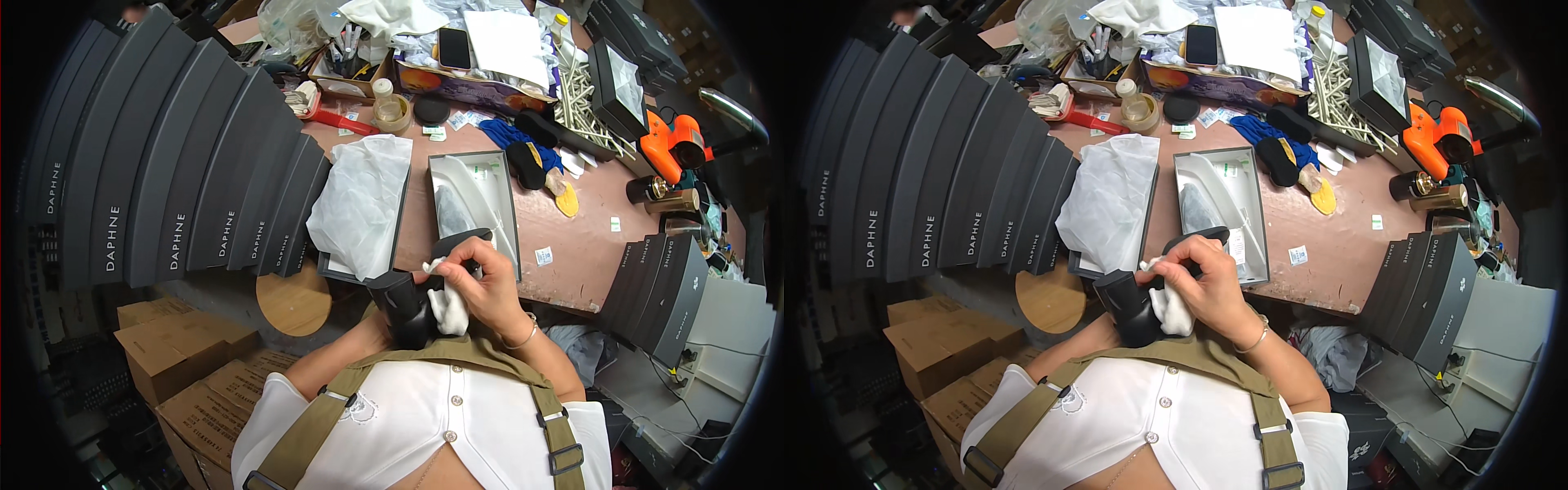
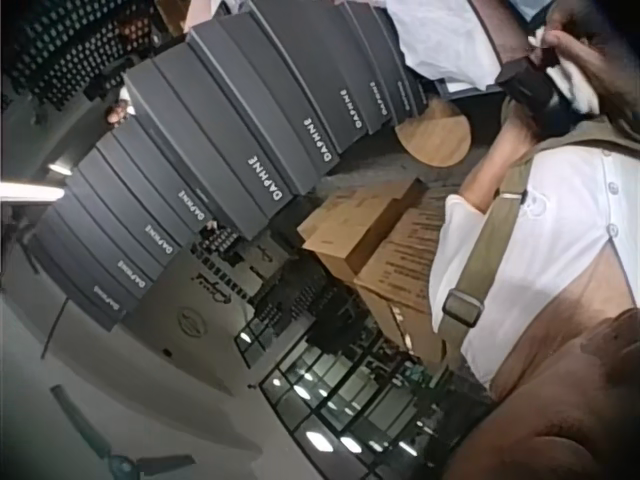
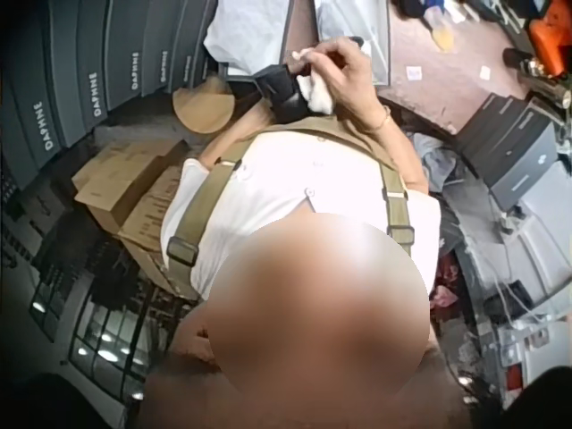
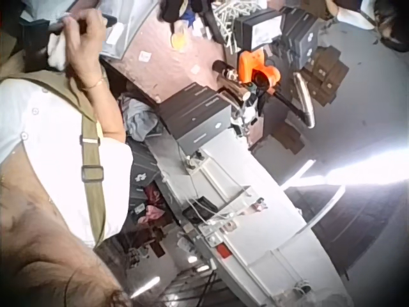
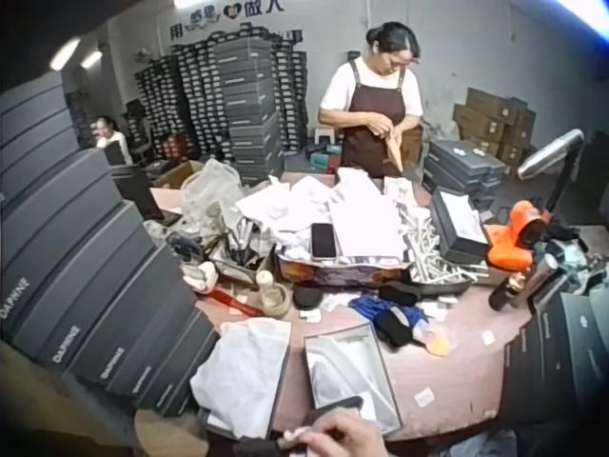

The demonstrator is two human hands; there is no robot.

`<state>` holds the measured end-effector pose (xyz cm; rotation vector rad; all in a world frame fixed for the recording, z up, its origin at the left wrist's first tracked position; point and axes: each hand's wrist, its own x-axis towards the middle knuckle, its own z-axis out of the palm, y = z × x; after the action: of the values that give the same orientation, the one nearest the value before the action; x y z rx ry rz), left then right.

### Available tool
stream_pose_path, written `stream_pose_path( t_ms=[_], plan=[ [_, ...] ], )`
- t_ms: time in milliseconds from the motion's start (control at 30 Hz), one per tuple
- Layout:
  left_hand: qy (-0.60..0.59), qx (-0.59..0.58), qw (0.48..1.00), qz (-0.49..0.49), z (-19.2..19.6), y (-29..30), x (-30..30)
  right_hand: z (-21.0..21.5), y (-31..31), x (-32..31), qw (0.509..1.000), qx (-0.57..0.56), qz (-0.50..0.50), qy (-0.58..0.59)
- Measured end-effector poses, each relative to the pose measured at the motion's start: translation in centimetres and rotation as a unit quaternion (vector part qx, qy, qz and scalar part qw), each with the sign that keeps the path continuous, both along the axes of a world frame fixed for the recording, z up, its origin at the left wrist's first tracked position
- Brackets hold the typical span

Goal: Inspecting, cleaning, and packing a pair of black high-heeled shoes into a branded shoebox.

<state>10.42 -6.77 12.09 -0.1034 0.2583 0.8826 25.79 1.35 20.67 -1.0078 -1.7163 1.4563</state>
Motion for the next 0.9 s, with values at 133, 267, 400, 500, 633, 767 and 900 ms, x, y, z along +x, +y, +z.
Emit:
stream_pose_path(
  t_ms=[133,267,400,500,633,767,900],
  plan=[
    [0.057,-0.069,0.996,-0.014,2.1,0.1,-0.3,0.8,-0.9,0.2,0.972,0.176,0.151,-0.031],
    [0.040,-0.090,0.995,-0.025,1.7,0.1,0.0,0.6,-0.9,-1.4,0.965,0.230,0.108,-0.065],
    [0.042,-0.086,0.995,-0.028,1.1,0.0,0.0,0.8,-1.5,-0.9,0.968,0.218,0.111,-0.058],
    [0.042,-0.087,0.995,-0.029,1.0,0.2,0.0,0.9,-1.1,-0.8,0.964,0.226,0.122,-0.071],
    [0.043,-0.088,0.995,-0.033,1.1,0.1,0.1,0.9,-0.6,-1.8,0.956,0.259,0.103,-0.087],
    [0.044,-0.089,0.994,-0.034,1.0,0.1,0.1,0.6,-1.3,-0.8,0.957,0.249,0.130,-0.071],
    [0.041,-0.089,0.995,-0.034,1.0,0.0,0.1,0.4,-0.6,-1.6,0.954,0.265,0.115,-0.081]
  ],
)
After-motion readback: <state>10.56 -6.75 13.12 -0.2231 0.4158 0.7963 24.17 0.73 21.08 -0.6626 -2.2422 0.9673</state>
